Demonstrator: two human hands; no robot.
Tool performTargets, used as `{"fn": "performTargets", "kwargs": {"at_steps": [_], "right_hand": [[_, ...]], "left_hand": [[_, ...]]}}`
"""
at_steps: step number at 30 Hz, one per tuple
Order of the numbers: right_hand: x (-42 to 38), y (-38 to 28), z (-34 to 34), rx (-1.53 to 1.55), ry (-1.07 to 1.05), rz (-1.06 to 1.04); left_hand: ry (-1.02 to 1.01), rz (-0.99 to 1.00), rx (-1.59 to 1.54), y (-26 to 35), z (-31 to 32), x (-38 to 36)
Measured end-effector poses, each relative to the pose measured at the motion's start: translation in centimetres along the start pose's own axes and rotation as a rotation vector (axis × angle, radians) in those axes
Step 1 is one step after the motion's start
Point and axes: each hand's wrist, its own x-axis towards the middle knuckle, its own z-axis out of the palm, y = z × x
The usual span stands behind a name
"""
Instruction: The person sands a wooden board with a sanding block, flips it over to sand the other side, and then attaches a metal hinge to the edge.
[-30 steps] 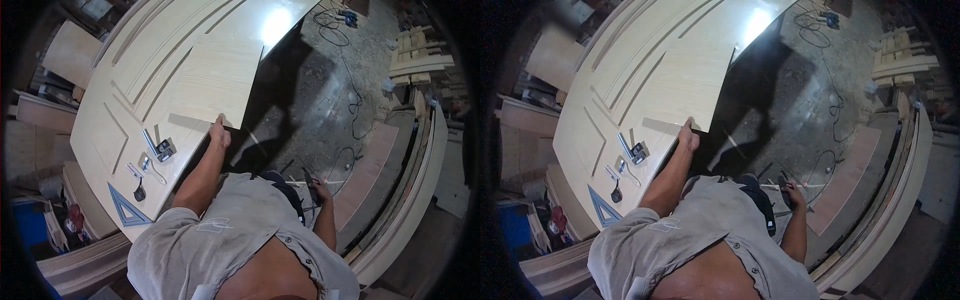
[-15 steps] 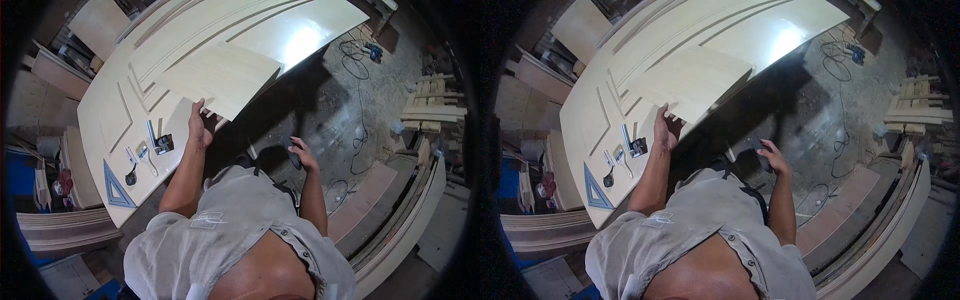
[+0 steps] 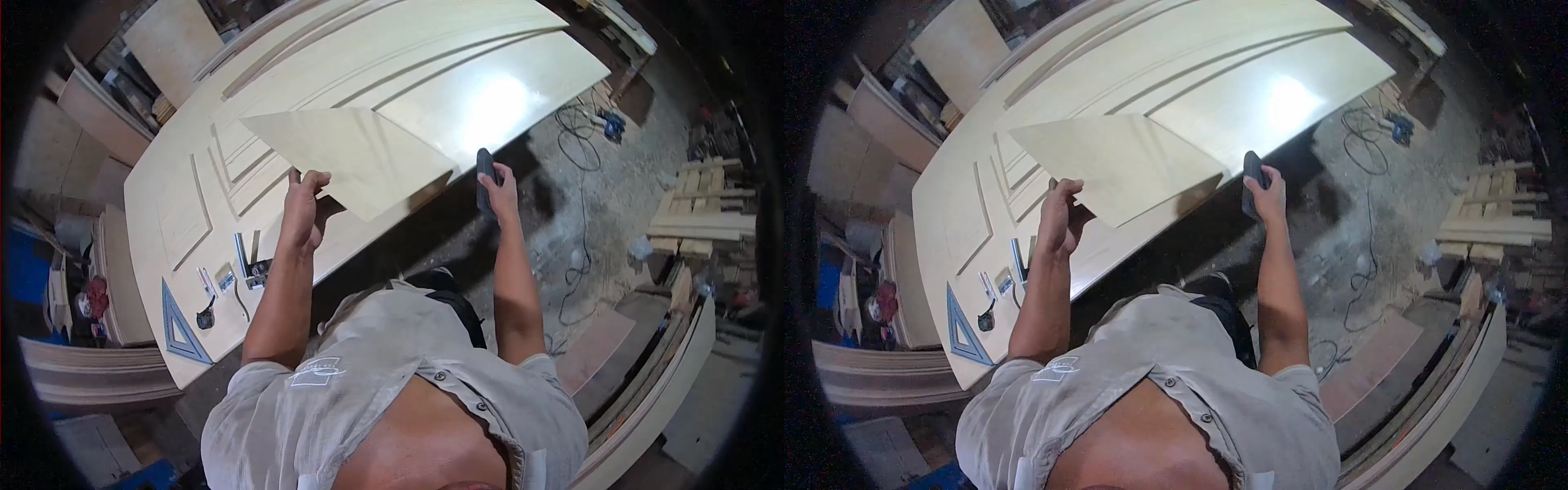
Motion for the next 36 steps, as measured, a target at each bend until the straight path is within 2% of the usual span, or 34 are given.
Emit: {"fn": "performTargets", "kwargs": {"at_steps": [2, 4, 5, 6, 8, 10, 12, 13, 15, 18, 19, 22, 25, 28, 36], "right_hand": [[4.3, -1.6, 1.4, -0.242, 0.026, -0.081], [7.3, -3.8, 2.7, -0.464, -0.139, 0.047], [9.1, -3.6, 3.6, -0.693, -0.212, 0.057], [11.4, -2.7, 4.4, -0.678, -0.241, -0.080], [12.9, -5.5, 4.5, -0.241, -0.481, -0.209], [7.4, -16.1, 1.2, 0.269, -0.800, -0.237], [4.1, -21.8, 0.0, 0.444, -0.928, -0.491], [3.2, -23.8, -0.3, 0.433, -0.949, -0.479], [2.1, -26.8, -0.8, 0.235, -0.898, -0.823], [1.2, -27.9, -1.3, 0.143, -0.782, -0.715], [1.1, -27.4, -0.7, 0.250, -0.711, -0.652], [0.6, -26.7, -1.0, 0.289, -0.610, -0.565], [-0.2, -26.6, -0.9, 0.195, -0.455, -0.623], [-0.8, -26.7, -0.5, 0.179, -0.391, -0.622], [-1.4, -26.4, -0.5, 0.246, -0.376, -0.682]], "left_hand": [[0.040, -0.002, 0.080, 0.7, 0.2, 0.1], [0.069, -0.026, 0.056, 1.0, 1.2, -0.2], [0.027, -0.038, -0.020, 1.2, 2.0, -0.3], [-0.016, -0.037, -0.099, 1.4, 2.8, -0.1], [0.029, -0.012, -0.083, 0.9, 3.9, 1.2], [-0.046, 0.033, -0.086, 1.6, 5.9, 1.6], [-0.050, 0.059, -0.071, 2.1, 8.0, 2.4], [-0.102, 0.068, -0.122, 2.0, 8.3, 3.2], [-0.105, 0.101, -0.096, 2.0, 9.9, 4.0], [-0.131, 0.146, -0.029, 2.1, 11.3, 4.9], [-0.114, 0.155, 0.002, 2.1, 11.7, 5.1], [-0.115, 0.159, 0.040, 1.7, 12.0, 5.8], [-0.129, 0.169, 0.055, 1.7, 12.0, 6.1], [-0.127, 0.170, 0.075, 1.9, 12.1, 6.1], [-0.142, 0.167, 0.095, 1.8, 11.5, 6.4]]}}
